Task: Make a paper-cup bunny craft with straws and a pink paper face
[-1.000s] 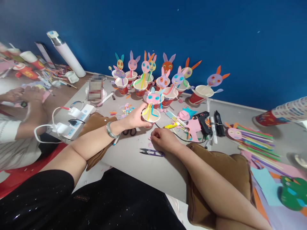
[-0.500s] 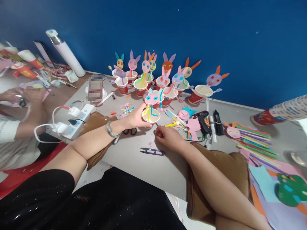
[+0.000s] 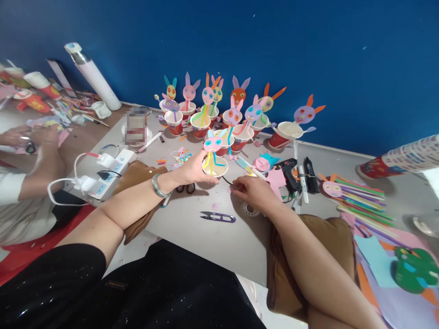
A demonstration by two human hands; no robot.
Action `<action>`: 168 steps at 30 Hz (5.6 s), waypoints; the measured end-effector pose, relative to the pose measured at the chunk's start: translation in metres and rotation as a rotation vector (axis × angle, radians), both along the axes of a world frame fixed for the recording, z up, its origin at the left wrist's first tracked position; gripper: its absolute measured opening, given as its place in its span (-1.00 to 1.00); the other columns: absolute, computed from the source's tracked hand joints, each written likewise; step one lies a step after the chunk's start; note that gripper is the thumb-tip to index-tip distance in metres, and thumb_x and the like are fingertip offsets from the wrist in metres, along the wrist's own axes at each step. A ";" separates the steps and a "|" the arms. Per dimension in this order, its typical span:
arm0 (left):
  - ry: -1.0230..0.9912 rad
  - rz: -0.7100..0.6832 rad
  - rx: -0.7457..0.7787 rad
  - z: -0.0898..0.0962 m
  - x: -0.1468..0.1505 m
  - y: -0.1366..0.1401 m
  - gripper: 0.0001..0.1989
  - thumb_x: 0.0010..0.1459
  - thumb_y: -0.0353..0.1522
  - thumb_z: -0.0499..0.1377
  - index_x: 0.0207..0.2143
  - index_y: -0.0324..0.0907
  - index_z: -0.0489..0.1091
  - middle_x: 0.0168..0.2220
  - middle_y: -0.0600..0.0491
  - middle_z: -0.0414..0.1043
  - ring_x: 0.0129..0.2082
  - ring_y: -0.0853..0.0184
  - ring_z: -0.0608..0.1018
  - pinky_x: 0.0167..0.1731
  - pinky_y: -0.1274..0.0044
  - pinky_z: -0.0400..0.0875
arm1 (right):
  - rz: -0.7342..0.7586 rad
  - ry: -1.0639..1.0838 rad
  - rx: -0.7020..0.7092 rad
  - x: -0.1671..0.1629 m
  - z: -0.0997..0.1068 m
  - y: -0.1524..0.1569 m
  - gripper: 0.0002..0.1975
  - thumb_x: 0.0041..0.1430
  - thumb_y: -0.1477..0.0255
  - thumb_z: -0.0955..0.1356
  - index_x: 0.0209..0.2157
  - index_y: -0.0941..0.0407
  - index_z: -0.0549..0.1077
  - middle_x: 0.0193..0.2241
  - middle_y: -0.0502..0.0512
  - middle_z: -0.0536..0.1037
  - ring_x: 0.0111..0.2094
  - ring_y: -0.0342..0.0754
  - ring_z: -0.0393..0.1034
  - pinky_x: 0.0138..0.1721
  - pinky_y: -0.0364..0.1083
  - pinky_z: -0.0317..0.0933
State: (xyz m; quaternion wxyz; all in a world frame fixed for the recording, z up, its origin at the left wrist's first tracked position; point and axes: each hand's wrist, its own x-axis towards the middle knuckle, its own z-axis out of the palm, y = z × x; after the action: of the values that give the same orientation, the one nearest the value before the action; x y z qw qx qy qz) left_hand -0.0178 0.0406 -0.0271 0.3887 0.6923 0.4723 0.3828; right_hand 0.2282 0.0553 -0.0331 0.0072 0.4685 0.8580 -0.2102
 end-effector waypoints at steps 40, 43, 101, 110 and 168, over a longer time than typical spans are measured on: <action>0.014 -0.188 -0.292 0.009 0.039 -0.061 -0.83 0.17 -0.35 0.18 -0.19 -0.19 0.31 -0.54 0.16 0.39 -0.55 0.44 0.45 -0.48 0.57 0.28 | -0.129 0.550 -0.678 0.001 0.020 -0.001 -0.60 -0.02 0.05 0.43 -0.47 0.14 0.45 -0.67 -0.09 0.32 -0.65 -0.28 0.03 -0.62 -0.20 -0.10; 0.081 -0.187 -0.330 0.005 0.038 -0.058 -0.76 0.19 -0.27 0.20 -0.16 -0.20 0.29 -0.52 0.14 0.41 -0.54 0.42 0.47 -0.50 0.57 0.27 | -0.138 0.558 -0.699 0.001 0.020 -0.002 -0.62 -0.02 0.08 0.44 -0.48 0.14 0.46 -0.67 -0.10 0.31 -0.66 -0.28 0.03 -0.62 -0.19 -0.10; 0.974 -0.731 -0.066 0.031 0.025 -0.057 -0.77 0.22 -0.43 0.10 -0.30 -0.27 0.56 -0.27 -0.16 0.62 -0.35 0.23 0.59 -0.44 0.48 0.32 | 0.086 0.156 -0.169 -0.024 -0.005 -0.028 -0.81 0.17 0.33 0.28 -0.44 0.06 0.47 -0.47 0.06 0.59 -0.44 -0.04 0.39 -0.38 -0.09 0.15; 1.079 -0.645 -0.050 0.032 0.015 -0.047 -0.80 0.19 -0.40 0.18 -0.24 -0.31 0.57 -0.27 -0.19 0.61 -0.27 0.13 0.59 -0.42 0.45 0.31 | 0.095 0.257 -0.241 -0.022 -0.007 -0.023 -0.80 0.18 0.33 0.29 -0.38 0.07 0.54 -0.38 0.08 0.65 -0.34 -0.01 0.47 -0.27 -0.07 0.25; 0.377 0.131 -0.317 0.010 -0.113 -0.044 -0.86 0.02 -0.36 0.27 -0.40 -0.28 0.53 -0.43 0.04 0.58 -0.40 0.37 0.55 -0.32 0.56 0.36 | 0.207 0.228 -0.122 -0.028 -0.006 -0.034 -0.90 0.17 0.41 0.30 -0.41 0.07 0.41 -0.44 0.07 0.58 -0.43 -0.07 0.41 -0.38 -0.12 0.15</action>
State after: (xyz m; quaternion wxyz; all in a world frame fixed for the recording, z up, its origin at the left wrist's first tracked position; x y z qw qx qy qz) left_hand -0.1304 -0.0037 -0.0171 0.3717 0.6498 0.6345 0.1924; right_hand 0.2004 0.0216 -0.0389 -0.0402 0.3494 0.8827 -0.3116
